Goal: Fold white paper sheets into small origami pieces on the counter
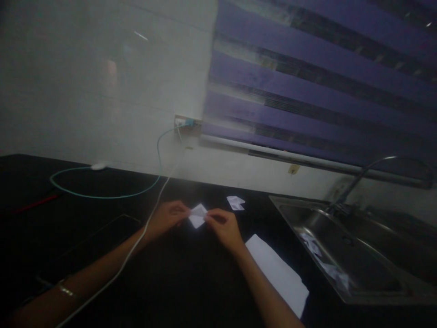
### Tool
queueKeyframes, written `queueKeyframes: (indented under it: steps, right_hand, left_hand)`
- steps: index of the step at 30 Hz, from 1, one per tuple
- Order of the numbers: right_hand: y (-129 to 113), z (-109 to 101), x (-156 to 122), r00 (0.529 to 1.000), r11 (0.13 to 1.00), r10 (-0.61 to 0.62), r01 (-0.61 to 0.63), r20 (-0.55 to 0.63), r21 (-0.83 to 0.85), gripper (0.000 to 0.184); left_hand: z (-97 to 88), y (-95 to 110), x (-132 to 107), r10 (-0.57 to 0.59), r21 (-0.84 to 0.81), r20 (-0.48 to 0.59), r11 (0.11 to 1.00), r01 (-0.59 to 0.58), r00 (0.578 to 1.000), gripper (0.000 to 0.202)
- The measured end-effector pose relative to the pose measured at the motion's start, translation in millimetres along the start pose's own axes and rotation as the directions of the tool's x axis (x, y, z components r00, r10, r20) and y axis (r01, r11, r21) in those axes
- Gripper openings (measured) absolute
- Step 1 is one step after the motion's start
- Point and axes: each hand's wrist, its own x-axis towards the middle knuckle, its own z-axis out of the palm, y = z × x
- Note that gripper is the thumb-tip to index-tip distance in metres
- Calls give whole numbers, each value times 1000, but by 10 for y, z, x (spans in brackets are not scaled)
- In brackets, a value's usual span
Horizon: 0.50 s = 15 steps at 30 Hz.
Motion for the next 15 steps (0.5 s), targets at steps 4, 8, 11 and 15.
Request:
queueKeyframes:
  steps: [4, 8, 11, 15]
  right_hand:
    - [-13, -18, -3, 999, 997, 43, -44, -15, -56, 19]
    - [-27, -15, -1, 998, 995, 63, -63, -5, -83, 14]
    - [-14, -6, 1, 996, 994, 92, -92, -5, -60, 15]
    - [26, 20, 2, 997, 996, 75, -74, -16, 49, 18]
  left_hand:
    - [4, -21, -4, 2, 20, 8, 1000, -2, 1000, 23]
    - [29, -29, -3, 63, 25, 17, 998, -64, 998, 17]
    - [46, -27, 1, 130, 26, 17, 991, -131, 991, 14]
    - [59, -12, -2, 150, 24, -18, 989, -149, 989, 16]
